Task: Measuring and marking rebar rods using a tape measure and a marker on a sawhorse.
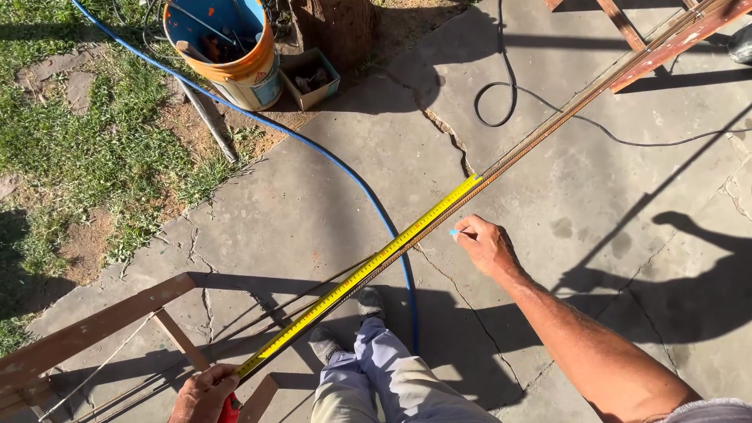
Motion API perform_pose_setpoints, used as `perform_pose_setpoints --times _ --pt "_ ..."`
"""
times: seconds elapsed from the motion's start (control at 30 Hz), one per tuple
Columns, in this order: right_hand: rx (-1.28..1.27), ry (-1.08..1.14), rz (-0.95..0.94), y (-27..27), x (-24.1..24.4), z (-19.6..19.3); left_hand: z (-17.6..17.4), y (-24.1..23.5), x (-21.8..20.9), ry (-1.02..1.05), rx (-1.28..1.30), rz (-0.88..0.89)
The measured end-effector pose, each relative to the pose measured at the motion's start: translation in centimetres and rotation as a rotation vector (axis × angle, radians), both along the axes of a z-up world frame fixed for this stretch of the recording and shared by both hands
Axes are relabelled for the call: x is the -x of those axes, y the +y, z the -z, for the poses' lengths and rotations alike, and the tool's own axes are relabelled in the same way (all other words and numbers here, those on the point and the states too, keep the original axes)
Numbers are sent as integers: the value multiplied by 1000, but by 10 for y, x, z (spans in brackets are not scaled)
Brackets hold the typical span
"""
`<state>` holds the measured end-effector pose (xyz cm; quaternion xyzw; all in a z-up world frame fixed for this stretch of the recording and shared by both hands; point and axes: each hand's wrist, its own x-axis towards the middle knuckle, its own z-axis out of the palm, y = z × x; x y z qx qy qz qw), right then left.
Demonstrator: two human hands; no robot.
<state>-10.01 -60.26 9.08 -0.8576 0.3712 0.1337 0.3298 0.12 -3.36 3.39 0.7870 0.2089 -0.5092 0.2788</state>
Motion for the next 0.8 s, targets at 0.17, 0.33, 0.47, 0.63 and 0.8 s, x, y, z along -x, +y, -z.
perform_pose_setpoints --times 0.17,0.33,0.47,0.63,0.8 --pt "20 -70 -168 3 -20 18 -32 -16 -2 -14 -20 -10" --pt "41 -139 -268 17 -29 29 -45 -26 -3 0 -42 -51" --pt "88 -143 -302 21 -28 41 -36 -19 -1 -23 -96 157" --pt "120 -188 -317 20 -24 49 -29 -14 0 -27 -102 231" --pt "265 -280 -458 19 -22 55 -25 -12 3 -55 -51 154"
